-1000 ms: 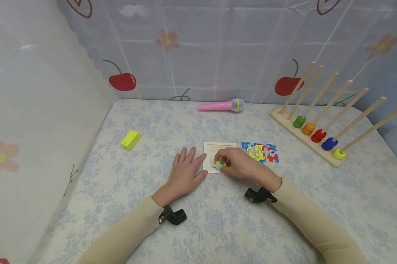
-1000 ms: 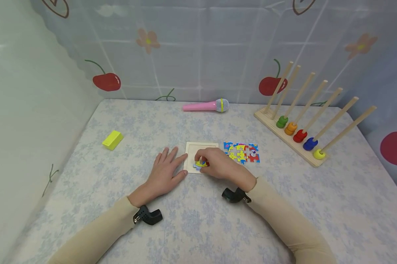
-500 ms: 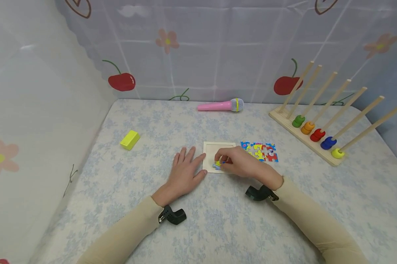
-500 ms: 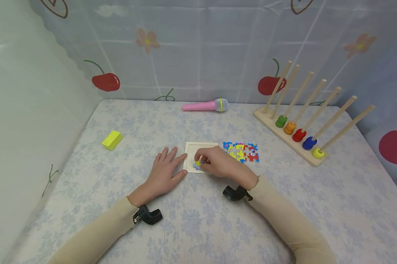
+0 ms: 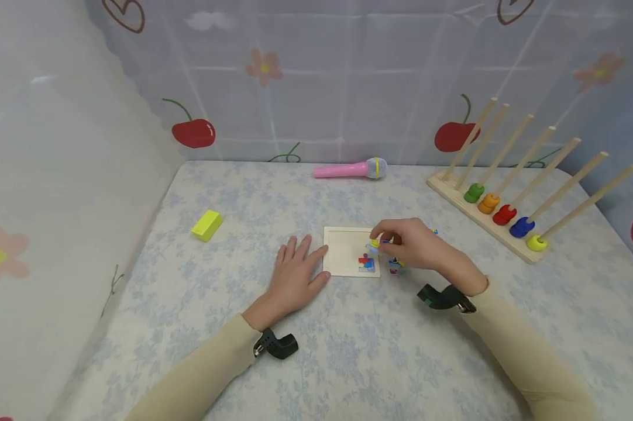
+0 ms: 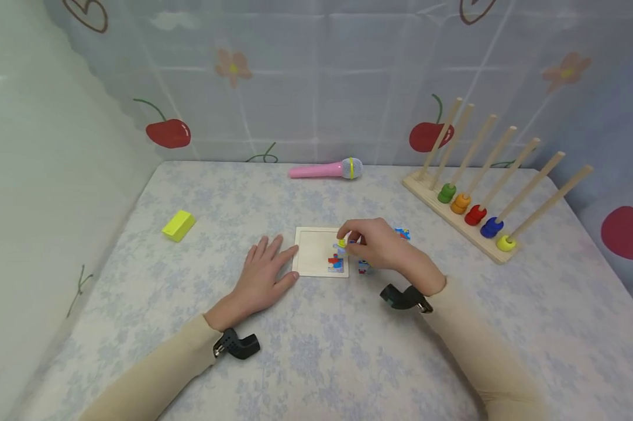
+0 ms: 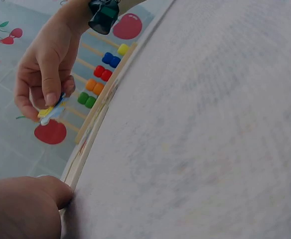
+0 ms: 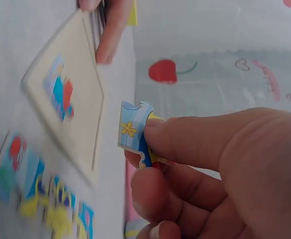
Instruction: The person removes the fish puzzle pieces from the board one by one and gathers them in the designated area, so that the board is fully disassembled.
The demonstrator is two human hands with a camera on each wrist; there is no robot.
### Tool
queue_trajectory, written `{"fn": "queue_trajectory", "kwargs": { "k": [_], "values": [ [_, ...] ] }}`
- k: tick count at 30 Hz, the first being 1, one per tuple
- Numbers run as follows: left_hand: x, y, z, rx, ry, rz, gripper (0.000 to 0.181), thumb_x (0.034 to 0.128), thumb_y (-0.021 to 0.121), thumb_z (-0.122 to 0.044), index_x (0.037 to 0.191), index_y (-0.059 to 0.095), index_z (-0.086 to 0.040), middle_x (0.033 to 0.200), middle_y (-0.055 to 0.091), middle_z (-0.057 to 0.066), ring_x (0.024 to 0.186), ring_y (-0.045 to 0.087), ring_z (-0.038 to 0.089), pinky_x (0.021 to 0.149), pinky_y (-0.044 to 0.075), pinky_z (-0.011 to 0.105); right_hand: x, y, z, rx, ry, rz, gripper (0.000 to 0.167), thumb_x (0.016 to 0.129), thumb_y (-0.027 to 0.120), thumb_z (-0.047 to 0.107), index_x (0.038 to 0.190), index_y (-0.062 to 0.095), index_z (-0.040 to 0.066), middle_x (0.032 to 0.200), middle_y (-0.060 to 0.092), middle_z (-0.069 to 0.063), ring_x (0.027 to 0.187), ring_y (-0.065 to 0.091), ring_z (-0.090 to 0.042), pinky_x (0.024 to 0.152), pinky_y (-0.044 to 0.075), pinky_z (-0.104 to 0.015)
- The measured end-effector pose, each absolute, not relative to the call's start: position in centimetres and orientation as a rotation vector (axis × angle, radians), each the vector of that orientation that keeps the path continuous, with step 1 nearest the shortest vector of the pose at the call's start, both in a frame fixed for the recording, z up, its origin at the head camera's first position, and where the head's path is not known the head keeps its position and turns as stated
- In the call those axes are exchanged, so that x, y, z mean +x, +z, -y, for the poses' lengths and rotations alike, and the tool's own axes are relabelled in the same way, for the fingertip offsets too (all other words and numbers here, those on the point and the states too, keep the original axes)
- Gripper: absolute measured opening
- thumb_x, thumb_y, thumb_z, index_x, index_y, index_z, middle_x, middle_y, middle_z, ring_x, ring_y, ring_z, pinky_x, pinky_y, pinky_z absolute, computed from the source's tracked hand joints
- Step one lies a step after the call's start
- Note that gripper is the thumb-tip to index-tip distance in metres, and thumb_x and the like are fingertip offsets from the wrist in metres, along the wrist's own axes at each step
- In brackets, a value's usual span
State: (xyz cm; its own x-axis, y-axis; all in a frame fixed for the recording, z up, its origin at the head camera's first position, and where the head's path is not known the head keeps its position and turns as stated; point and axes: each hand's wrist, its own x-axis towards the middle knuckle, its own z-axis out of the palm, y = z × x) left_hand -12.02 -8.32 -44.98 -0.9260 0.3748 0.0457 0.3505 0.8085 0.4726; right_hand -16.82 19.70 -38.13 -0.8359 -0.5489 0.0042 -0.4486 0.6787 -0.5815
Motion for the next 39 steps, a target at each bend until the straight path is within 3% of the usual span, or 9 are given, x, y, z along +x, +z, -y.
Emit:
{"fn": "queue_trajectory", "kwargs": {
  "k": [10,16,22,39],
  "values": [
    [-11.9,-45.0,8.3,0.594,0.746,-2.946,0.054,0.1014,0.057,-0.035,0.152,0.051,-0.017,0.165,0.031,0.022,0.156,0.015,0.05,0.123,0.016,0.066,-15.2,-38.0,-25.5,-0.575,-0.806,-2.775,0.019,0.092,0.07,0.004,0.11,0.072,0.008,0.093,0.071,-0.006,0.076,0.053,-0.017,0.063,0.046,-0.022],
    [-12.0,-45.0,8.3,0.597,0.754,-2.95,0.054,0.1013,0.058,-0.035,0.151,0.051,-0.017,0.165,0.031,0.022,0.156,0.015,0.05,0.123,0.016,0.067,-14.4,-39.5,-27.0,-0.572,-0.842,-2.737,0.017,0.09,0.072,0.003,0.105,0.072,0.009,0.085,0.065,0.001,0.074,0.05,-0.013,0.063,0.044,-0.021],
    [-12.0,-44.9,8.2,0.589,0.768,-2.943,0.053,0.1012,0.058,-0.035,0.151,0.052,-0.016,0.165,0.031,0.022,0.156,0.014,0.05,0.123,0.015,0.066,-14.4,-40.3,-27.1,-0.611,-0.911,-2.681,0.017,0.088,0.074,0.0,0.102,0.072,0.01,0.084,0.065,0.001,0.072,0.05,-0.008,0.062,0.044,-0.021],
    [-12.0,-45.0,8.2,0.579,0.784,-2.935,0.053,0.1008,0.058,-0.034,0.15,0.052,-0.015,0.165,0.031,0.023,0.156,0.014,0.051,0.123,0.014,0.067,-14.4,-41.2,-26.5,-0.586,-0.811,-2.744,0.02,0.087,0.075,0.0,0.105,0.074,0.007,0.086,0.062,0.0,0.073,0.047,-0.014,0.061,0.041,-0.022]
  ]
}}
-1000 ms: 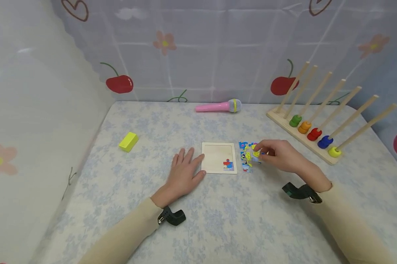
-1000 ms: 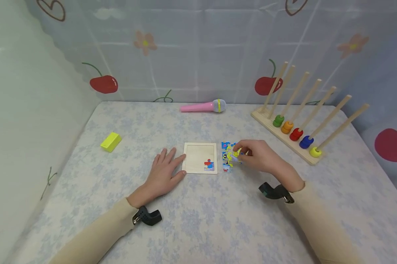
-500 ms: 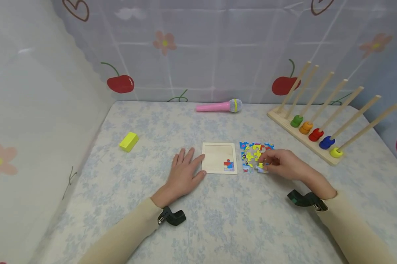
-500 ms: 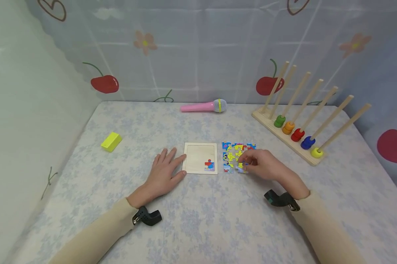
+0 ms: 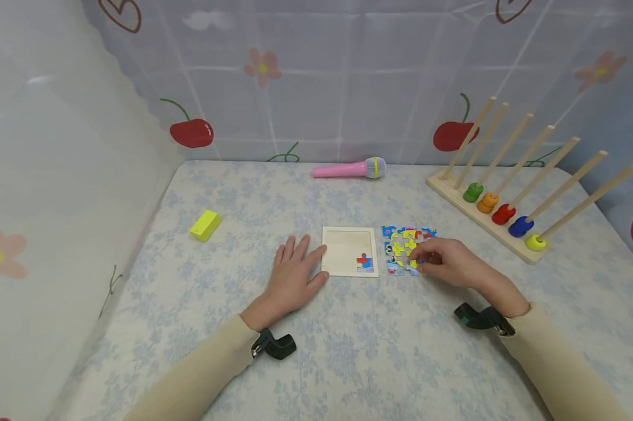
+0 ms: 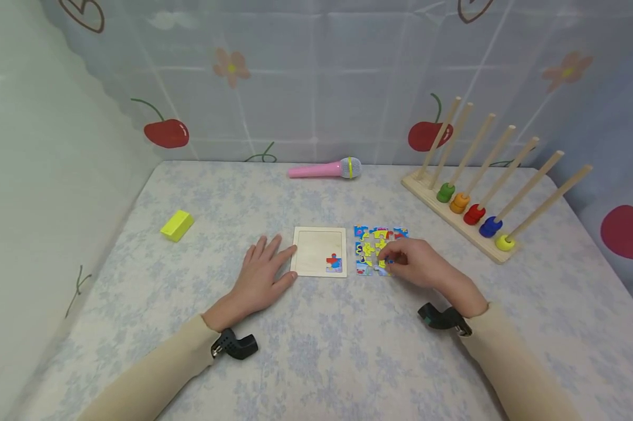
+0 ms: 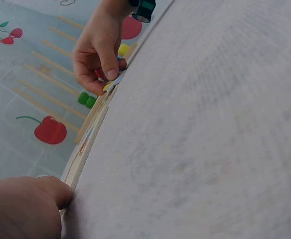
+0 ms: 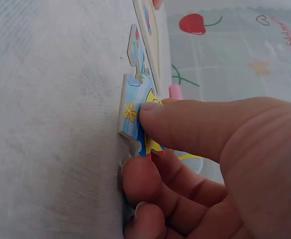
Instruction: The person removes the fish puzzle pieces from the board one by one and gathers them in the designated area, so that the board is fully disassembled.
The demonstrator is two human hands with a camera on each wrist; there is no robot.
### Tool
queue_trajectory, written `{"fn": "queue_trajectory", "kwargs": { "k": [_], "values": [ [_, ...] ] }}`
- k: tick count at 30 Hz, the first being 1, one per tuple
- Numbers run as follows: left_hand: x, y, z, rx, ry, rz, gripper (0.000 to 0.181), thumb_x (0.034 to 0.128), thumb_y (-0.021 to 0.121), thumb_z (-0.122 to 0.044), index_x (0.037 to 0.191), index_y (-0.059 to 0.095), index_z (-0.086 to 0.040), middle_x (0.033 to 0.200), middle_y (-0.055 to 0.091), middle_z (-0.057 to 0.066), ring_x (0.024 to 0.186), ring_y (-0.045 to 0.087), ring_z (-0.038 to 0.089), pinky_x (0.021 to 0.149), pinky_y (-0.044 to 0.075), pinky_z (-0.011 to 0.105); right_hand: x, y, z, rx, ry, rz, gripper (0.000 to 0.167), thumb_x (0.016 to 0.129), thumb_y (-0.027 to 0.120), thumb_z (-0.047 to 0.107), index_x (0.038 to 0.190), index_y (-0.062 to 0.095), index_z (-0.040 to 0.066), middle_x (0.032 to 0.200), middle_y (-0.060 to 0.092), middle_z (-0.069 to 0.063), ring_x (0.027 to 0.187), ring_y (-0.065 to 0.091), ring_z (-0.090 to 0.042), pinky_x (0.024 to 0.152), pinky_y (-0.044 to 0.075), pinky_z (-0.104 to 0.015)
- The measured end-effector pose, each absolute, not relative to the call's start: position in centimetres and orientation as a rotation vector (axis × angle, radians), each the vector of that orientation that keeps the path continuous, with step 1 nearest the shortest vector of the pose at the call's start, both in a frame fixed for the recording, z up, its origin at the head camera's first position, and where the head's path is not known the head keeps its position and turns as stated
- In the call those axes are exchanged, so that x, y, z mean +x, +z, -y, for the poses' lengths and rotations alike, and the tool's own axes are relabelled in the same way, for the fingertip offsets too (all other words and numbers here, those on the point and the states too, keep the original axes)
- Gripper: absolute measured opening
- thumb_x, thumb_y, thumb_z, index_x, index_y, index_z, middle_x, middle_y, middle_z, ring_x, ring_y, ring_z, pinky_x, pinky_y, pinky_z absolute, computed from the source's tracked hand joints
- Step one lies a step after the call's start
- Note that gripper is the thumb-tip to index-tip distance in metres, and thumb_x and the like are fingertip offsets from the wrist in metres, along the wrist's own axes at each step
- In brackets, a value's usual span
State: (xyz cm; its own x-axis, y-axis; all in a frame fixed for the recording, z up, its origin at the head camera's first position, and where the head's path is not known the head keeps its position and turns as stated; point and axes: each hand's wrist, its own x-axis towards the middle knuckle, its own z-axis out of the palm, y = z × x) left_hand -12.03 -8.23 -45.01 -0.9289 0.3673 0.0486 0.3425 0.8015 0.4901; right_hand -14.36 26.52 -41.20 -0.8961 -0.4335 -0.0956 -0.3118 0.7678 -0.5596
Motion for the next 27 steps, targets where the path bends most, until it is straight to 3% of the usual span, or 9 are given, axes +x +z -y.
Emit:
{"fn": "queue_trajectory", "kwargs": {
  "k": [27],
  "values": [
    [-12.01,-44.83,8.13,0.572,0.773,-2.936,0.054,0.1006,0.058,-0.035,0.151,0.052,-0.016,0.166,0.03,0.022,0.156,0.013,0.05,0.123,0.014,0.066,-14.12,-41.62,-26.51,-0.658,-0.83,-2.764,0.019,0.087,0.074,-0.001,0.104,0.078,0.008,0.088,0.064,0.0,0.072,0.043,-0.008,0.061,0.038,-0.022]
  ]
}}
